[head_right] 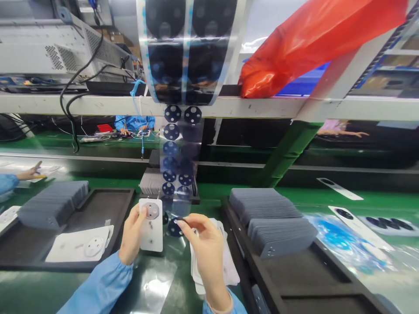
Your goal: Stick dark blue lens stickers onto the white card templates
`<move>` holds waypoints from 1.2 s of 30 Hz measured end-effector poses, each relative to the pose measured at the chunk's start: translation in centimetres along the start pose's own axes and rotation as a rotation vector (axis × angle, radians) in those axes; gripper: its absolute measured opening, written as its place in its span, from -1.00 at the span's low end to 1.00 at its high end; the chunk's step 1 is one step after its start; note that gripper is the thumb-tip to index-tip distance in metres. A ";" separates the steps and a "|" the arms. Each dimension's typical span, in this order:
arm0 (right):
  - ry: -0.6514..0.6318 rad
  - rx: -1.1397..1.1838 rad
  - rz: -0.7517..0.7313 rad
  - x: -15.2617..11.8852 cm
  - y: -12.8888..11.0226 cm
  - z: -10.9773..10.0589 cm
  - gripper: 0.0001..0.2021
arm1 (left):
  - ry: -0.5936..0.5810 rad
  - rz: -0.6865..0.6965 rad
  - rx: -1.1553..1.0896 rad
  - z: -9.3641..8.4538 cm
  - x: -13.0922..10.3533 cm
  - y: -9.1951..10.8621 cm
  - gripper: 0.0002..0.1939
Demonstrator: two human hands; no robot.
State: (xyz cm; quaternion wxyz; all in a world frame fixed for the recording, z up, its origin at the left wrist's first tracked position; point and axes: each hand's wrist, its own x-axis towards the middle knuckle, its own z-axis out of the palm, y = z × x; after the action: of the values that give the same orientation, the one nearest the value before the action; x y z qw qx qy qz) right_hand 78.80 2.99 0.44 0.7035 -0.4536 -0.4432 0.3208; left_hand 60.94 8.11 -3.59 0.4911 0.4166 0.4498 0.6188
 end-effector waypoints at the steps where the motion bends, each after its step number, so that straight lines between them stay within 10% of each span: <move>1: -0.012 0.047 0.070 0.2 0.7 0.7 -0.78 | 0.019 0.018 0.018 0.0 -0.4 -0.2 -0.70; 15: -0.059 -0.044 0.245 -1.1 7.0 3.6 -0.69 | -0.166 -0.177 0.033 0.2 -2.0 -2.1 -0.60; 36: -0.031 -0.079 0.217 -1.3 7.3 3.4 -0.73 | -0.212 -0.219 0.108 0.3 -2.1 -2.3 -0.57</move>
State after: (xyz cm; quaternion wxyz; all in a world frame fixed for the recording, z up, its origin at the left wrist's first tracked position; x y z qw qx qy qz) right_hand 74.85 5.88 -6.08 0.6391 -0.5213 -0.4149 0.3842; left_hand 62.14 6.37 -5.85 0.5771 0.4541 0.4708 0.4890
